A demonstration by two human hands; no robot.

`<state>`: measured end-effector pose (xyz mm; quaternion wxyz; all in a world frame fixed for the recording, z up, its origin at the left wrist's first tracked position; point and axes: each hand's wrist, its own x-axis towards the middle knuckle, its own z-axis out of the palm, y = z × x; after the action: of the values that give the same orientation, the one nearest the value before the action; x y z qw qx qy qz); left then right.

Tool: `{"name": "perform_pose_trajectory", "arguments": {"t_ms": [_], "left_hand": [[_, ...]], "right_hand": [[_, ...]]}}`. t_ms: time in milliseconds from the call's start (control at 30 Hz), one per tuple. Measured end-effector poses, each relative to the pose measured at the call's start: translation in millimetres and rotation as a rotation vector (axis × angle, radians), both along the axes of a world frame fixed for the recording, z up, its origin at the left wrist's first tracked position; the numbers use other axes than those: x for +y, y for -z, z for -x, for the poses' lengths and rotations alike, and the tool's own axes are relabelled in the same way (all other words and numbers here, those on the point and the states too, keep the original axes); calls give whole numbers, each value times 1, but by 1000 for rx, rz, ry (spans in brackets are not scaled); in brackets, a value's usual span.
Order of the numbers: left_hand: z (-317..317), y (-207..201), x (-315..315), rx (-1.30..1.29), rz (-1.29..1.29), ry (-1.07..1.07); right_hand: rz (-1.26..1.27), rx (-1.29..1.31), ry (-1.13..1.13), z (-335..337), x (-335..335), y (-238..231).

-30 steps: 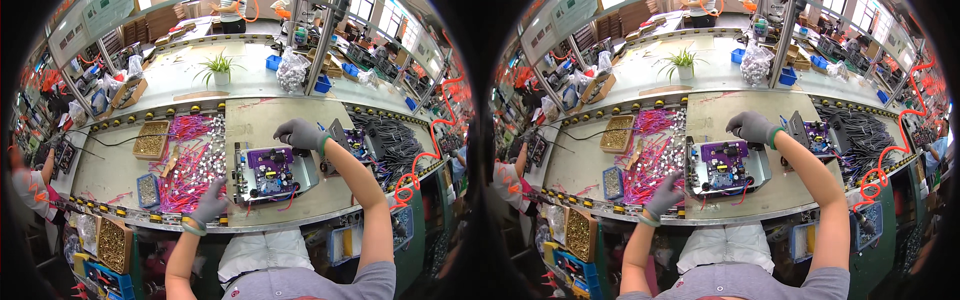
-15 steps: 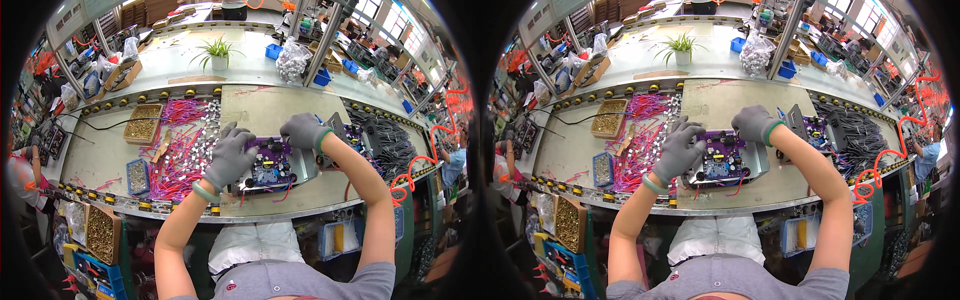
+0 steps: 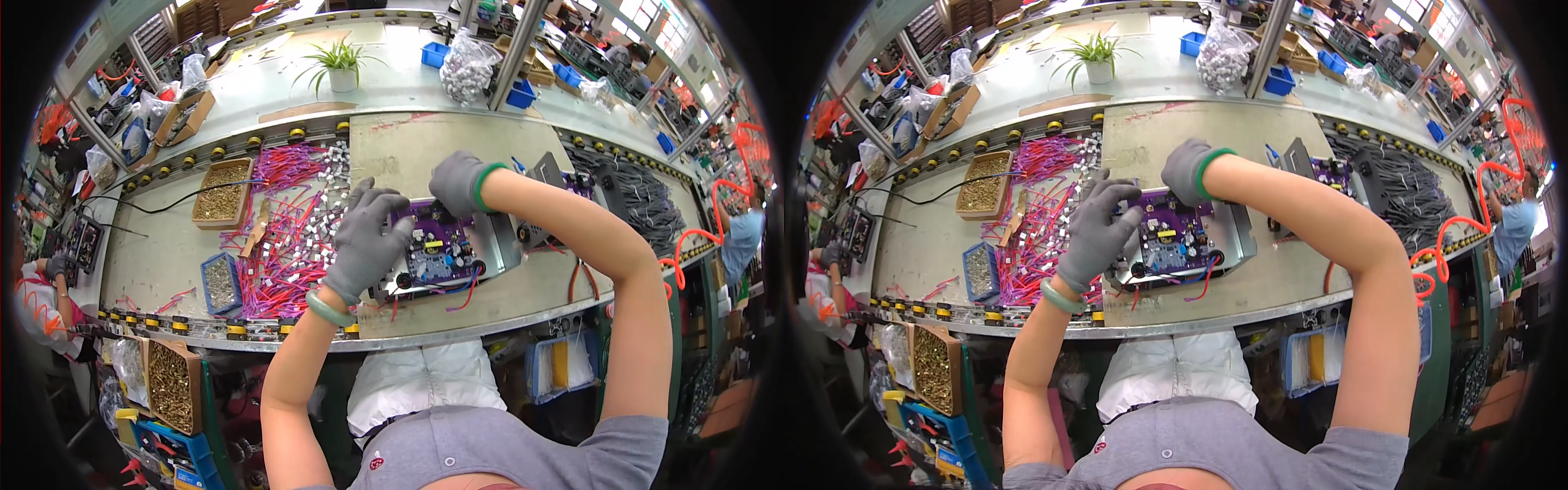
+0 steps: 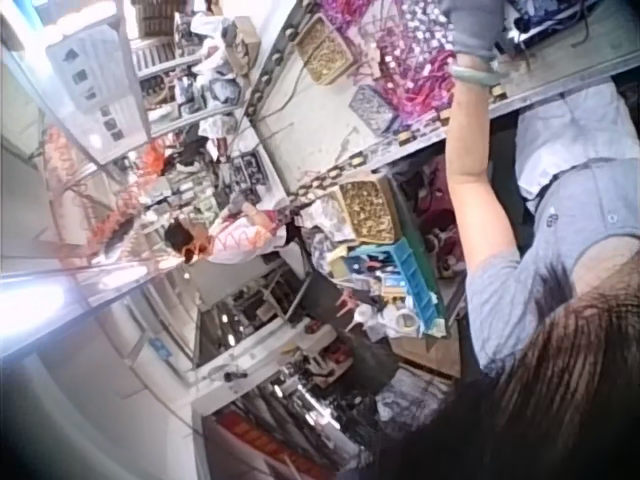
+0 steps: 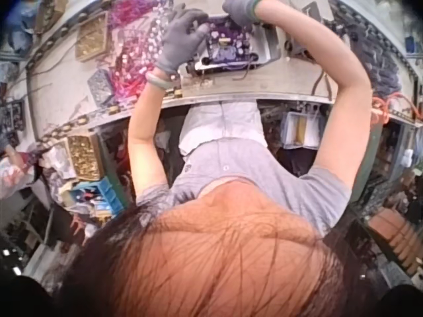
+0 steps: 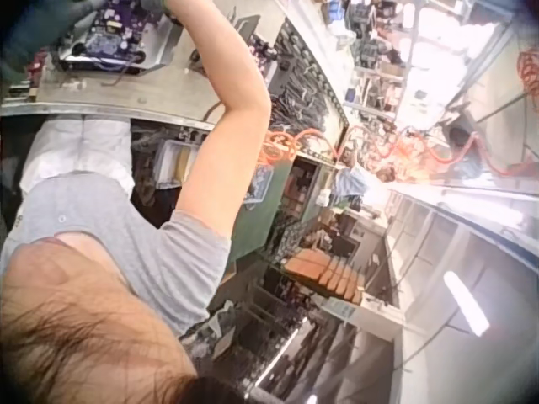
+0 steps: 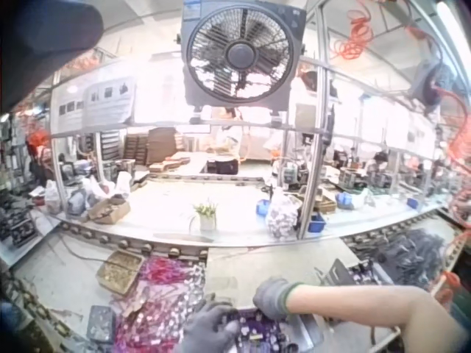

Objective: The person uses a pneumatic screwdriver to tighten screws on the metal casing of an electronic device. They then manipulate and connect various colored wires to the internal circuit board, organizing them within the chassis. The person handles two similar electronic units on the workbench, performing assembly steps on each.

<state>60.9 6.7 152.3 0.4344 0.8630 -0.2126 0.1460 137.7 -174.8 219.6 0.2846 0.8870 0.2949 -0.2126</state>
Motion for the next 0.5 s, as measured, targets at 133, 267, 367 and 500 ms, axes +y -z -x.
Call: {"name": "perform_pose_trajectory", "arguments": {"t_ms": [133, 267, 367, 500], "left_hand": [[-4, 2, -1, -25, -14, 21], [-4, 5, 2, -34, -32, 19], [-2, -1, 2, -23, -41, 31], [-2, 1, 3, -68, -94, -6]], "right_hand": [[-245, -153, 139, 14, -27, 9], [-852, -469, -155, 75, -60, 30], [-996, -368, -333, 138, -57, 28], [-629, -436, -480, 166, -55, 68]]}}
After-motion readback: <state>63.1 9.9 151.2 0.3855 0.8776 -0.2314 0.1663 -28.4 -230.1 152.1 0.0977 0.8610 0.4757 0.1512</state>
